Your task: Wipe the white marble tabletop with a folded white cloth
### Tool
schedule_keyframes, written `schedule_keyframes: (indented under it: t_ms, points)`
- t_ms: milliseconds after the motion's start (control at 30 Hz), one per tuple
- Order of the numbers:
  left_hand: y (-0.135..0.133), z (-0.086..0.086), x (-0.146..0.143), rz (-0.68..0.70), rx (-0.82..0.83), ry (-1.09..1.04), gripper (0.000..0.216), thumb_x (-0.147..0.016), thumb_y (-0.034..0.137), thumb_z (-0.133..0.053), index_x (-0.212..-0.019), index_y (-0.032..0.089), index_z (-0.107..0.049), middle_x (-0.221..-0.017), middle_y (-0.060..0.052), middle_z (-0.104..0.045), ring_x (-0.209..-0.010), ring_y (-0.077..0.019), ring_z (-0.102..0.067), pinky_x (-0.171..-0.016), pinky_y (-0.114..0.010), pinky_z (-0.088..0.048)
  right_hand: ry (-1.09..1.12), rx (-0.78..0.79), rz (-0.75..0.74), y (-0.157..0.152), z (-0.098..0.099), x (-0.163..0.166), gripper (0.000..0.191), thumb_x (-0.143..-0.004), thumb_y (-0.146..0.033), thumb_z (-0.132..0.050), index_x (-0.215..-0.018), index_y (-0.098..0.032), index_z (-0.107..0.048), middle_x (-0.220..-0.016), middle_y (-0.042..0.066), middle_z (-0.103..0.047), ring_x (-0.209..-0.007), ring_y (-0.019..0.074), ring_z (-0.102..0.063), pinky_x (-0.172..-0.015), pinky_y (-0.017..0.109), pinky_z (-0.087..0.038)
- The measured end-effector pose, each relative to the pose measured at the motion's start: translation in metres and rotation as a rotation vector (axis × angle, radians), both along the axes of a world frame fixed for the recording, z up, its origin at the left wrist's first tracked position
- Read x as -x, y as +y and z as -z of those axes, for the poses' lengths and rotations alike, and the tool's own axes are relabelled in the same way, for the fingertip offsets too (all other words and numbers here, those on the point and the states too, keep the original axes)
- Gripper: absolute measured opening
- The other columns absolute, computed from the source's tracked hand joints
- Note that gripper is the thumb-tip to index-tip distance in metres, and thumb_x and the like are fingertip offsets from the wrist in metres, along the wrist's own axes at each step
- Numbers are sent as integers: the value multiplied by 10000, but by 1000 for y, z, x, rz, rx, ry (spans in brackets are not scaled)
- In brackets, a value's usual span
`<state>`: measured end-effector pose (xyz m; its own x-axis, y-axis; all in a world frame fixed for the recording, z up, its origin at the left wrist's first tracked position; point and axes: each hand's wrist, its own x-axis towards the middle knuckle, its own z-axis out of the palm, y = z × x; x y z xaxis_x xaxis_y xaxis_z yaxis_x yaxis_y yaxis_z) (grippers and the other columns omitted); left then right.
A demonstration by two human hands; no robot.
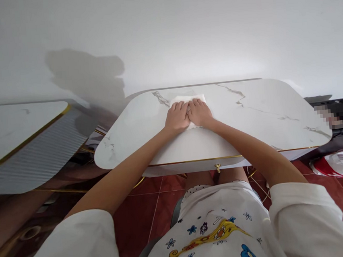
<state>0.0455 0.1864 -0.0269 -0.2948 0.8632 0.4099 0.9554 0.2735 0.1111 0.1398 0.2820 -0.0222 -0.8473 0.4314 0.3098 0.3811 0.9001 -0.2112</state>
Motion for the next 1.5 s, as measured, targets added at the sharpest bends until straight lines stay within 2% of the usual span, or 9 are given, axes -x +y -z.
schedule_keyframes:
  t_ms: [333,600,767,933,1200,1500]
  points:
    - [52,3,56,0,-53,-36,420,-896,258,-358,-1288,206,-498,-1335,-100,-517,-1244,-288,-412,-1049,-465,-363,-35,-7,35,46,-6,52,466,-948,-186,-291,-1364,-40,-442,-1467,164,-426,-1382,278,-328,-1132,396,-251]
    - [79,2,82,-43,-49,-63,421,-899,257,-358,-1293,201,-495,-1356,-112,-500,-1263,-306,-395,-1046,-490,-358,-2,-3,-1,81,0,87,473,-953,-200,-292,-1372,-42,-444,-1465,168,-429,-1373,282,-346,-1122,422,-270]
    - [93,2,91,-71,-59,-62,407,-906,265,-363,-1284,211,-505,-1320,-102,-526,-1255,-310,-402,-1042,-495,-366,-4,1,-21,95,-2,98,479,-946,-192,-298,-1374,-33,-442,-1456,167,-440,-1367,279,-350,-1129,407,-266]
    - [106,-4,87,-100,-35,-66,412,-908,260,-358,-1287,203,-506,-1326,-111,-528,-1269,-312,-397,-1048,-504,-353,-7,16,-37,112,-3,102,469,-953,-209,-280,-1354,-51,-466,-1425,154,-477,-1344,273,-370,-1116,408,-280]
    - [124,-16,58,-127,16,-40,397,-927,255,-343,-1284,203,-508,-1361,-115,-514,-1306,-310,-382,-1059,-467,-331,33,-6,-13,140,4,86,471,-958,-231,-253,-1336,-75,-488,-1392,156,-519,-1306,267,-420,-1099,415,-300]
    - [130,-12,44,-26,17,2,418,-938,269,-350,-1326,200,-491,-1403,-106,-495,-1322,-307,-382,-1062,-454,-342,23,-38,135,128,2,55,475,-942,-200,-275,-1348,-54,-475,-1423,169,-485,-1327,283,-407,-1095,420,-310]
